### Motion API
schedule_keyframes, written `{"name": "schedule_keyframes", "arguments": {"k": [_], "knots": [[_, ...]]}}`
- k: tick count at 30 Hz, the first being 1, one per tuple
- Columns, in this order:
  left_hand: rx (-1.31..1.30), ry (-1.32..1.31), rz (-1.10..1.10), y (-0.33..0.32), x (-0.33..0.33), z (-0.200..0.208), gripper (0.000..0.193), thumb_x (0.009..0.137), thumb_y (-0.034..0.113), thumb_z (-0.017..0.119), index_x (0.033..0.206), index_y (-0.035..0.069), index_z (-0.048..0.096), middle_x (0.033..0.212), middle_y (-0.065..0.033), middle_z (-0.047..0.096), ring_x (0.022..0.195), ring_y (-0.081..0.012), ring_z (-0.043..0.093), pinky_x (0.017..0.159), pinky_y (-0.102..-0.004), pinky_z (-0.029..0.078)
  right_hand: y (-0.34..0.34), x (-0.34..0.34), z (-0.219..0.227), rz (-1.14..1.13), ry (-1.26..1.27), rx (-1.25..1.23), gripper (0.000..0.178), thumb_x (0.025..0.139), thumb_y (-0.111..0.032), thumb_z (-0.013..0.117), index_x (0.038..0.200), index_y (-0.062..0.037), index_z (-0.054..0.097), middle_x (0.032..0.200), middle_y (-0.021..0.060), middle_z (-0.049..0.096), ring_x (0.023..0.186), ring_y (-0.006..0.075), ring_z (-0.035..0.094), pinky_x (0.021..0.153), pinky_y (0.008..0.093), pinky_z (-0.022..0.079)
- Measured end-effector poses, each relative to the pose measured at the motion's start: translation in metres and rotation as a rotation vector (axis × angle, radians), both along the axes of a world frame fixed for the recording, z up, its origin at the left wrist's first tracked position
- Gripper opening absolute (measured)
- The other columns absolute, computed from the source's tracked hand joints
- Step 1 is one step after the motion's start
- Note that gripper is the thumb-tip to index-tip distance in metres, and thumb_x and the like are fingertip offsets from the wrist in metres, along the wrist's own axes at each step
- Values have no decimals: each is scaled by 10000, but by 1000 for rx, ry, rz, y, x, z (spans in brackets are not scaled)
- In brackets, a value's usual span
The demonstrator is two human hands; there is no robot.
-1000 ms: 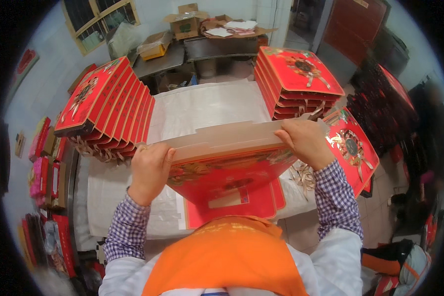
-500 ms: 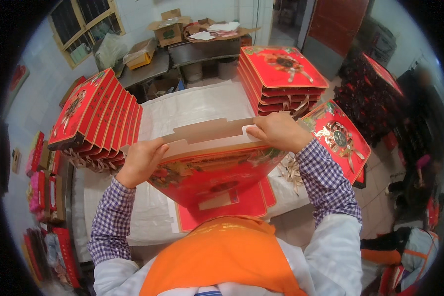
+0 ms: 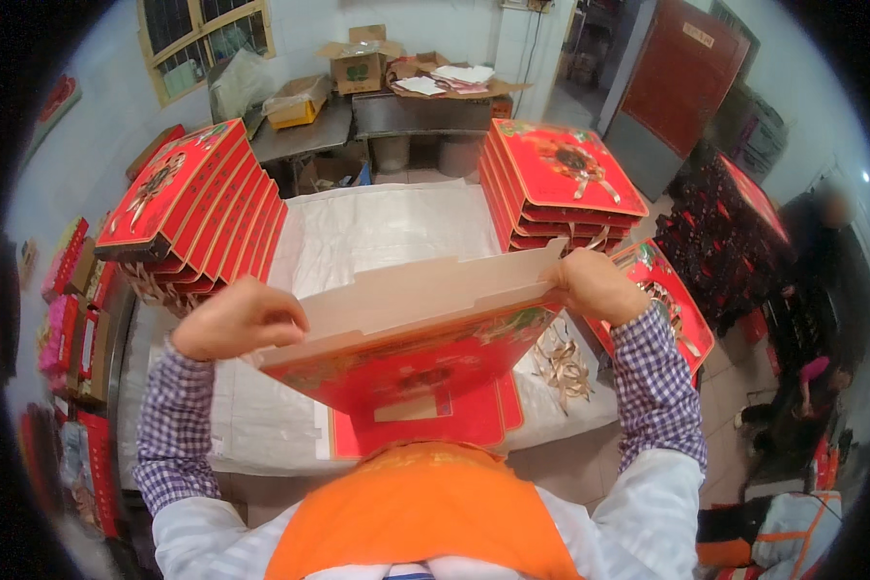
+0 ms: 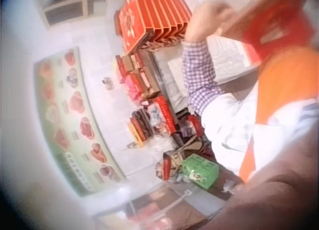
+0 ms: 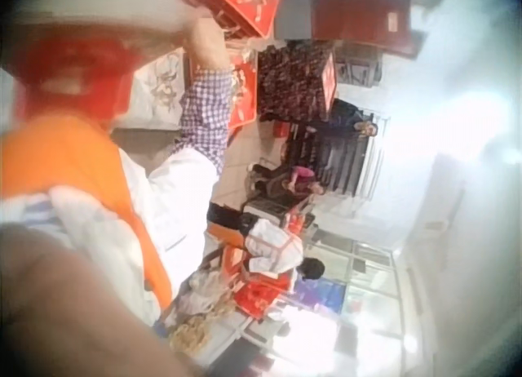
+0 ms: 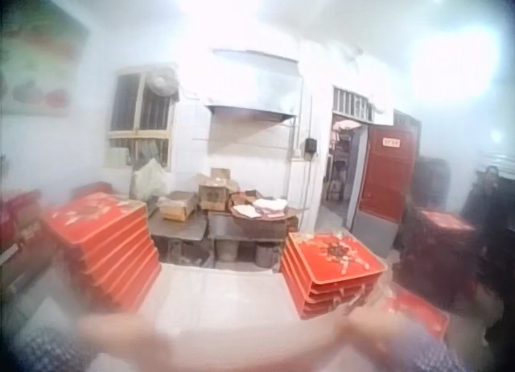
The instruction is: The person assembles red decorative gift boxes by folding flat cardboard pieces into shape, inserting internal dividers, and attaching ribbon handles. The person stacks the completed boxes on the table and occasionally places them into larger black trays.
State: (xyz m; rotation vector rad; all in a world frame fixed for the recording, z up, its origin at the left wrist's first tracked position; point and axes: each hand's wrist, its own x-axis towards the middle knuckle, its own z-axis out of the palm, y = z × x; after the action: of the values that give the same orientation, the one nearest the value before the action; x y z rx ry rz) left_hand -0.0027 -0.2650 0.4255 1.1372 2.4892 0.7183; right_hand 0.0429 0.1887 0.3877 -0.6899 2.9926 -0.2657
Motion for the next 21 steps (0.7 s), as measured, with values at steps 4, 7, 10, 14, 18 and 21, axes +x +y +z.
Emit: {"name": "schedule_keyframes", "arguments": {"k": [4,7,10,14,18,21], "knots": [[24,397,39,10,-18,8,523,868,395,699,1183,-19,635,1199,-219,641,1092,-318,625,901,-394,493,-11,0,0,107,186,-155,114,790,-62,715,903,-59,706,847,107,701,796,311,665,715,406,517],[-115,91,-2,29,-52,-12,691,866,485,667,1303,-39,559,1284,-257,590,1218,-324,563,1016,-390,442,-36,-17,22,246,345,-52,158,756,-49,711,910,-86,713,846,94,694,811,286,658,756,402,506],[-199,-155,-48,47,-59,-9,750,886,523,620,1326,-75,518,1276,-269,593,1192,-335,575,989,-378,458,-65,-50,39,369,500,47,191,720,-67,726,904,-117,717,866,64,693,873,252,644,815,383,499],[-304,-119,52,52,-77,-19,725,896,485,613,1320,-92,498,1223,-251,623,1093,-335,616,908,-390,489,-79,-105,46,344,674,35,268,776,-84,736,1038,-124,700,1079,70,682,1050,259,614,941,395,464],[-132,-251,453,38,-78,-6,507,931,357,601,1224,-56,562,1115,-157,661,962,-259,667,799,-380,538,-110,-104,55,88,943,-79,394,841,-64,704,1223,-128,636,1239,96,632,1162,286,573,1017,418,418],[385,-583,671,11,-96,-32,373,955,251,564,1199,-31,570,1125,-131,660,953,-215,678,754,-343,570,-149,-67,63,242,788,-311,469,847,-34,680,1298,-129,596,1249,112,627,1155,297,578,1012,416,423]]}}
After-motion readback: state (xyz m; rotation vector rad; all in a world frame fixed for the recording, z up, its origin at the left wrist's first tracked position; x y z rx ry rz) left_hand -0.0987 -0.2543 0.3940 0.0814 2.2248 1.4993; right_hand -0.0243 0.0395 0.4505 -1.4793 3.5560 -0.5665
